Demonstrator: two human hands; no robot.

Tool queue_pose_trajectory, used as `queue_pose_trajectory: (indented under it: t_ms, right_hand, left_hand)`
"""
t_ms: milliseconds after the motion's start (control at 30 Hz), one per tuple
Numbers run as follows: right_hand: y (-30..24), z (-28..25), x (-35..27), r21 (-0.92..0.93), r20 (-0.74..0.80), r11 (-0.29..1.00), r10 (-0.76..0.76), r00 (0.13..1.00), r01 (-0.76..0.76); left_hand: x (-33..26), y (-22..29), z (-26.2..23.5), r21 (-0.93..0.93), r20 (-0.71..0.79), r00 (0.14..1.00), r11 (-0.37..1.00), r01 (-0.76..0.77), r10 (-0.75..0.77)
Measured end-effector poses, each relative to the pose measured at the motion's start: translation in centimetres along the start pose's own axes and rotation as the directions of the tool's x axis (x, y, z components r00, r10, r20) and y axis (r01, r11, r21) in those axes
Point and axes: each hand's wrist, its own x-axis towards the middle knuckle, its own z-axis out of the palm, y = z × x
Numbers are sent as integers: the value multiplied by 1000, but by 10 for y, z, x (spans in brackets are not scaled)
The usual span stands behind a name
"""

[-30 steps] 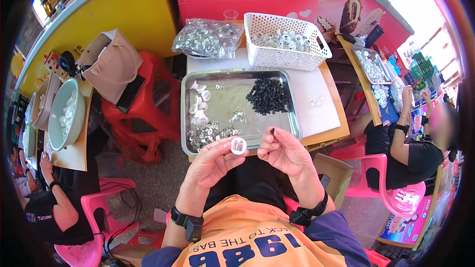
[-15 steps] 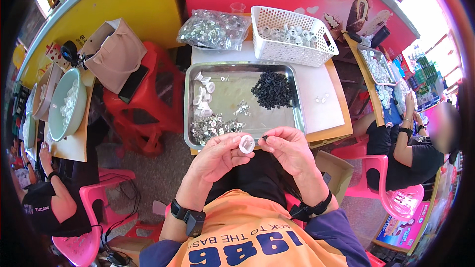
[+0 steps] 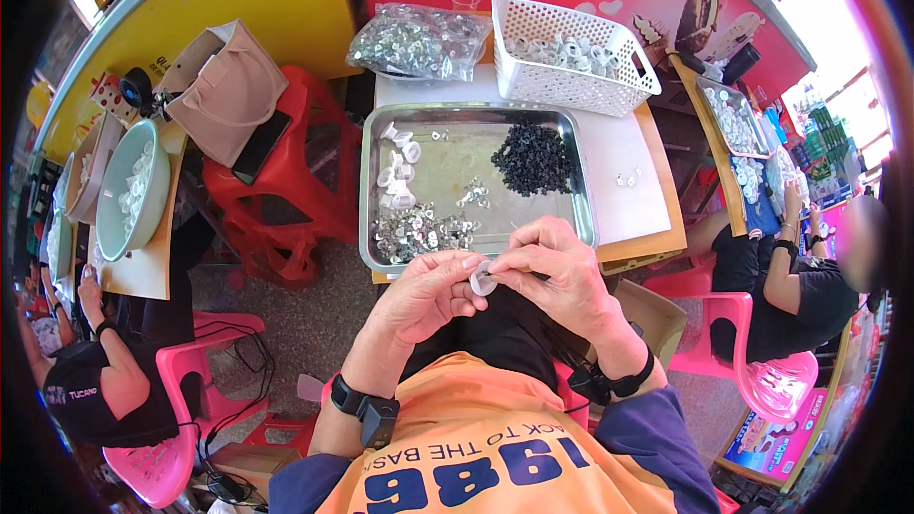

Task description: Assembling small white and black plastic components by hand at a workbench.

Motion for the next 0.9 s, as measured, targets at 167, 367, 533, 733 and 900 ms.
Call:
queue_pose_trajectory:
  t_ms: [167,367,533,733,900]
  right_hand:
    - [-3,-2,3,-120,46,984,-127,991,131]
    - [-5,0,2,-264,73,939,-210,975,222]
    - [-4,1,1,-288,85,928,-219,972,235]
    - [-3,5,-2,-252,104,940,-210,972,230]
    - [-2,8,-2,-125,142,986,-91,986,109]
  left_hand:
    - [0,-1,2,19,-23,1000,1000,-17,18]
    - [0,-2,-1,96,-68,997,995,-21,27]
    - [-1,-2,0,124,-72,997,992,-24,33]
    - [-1,-5,-7,118,-64,998,993,-16,23]
    - [-2,-3,-15,159,-9,1000,987,4,-2]
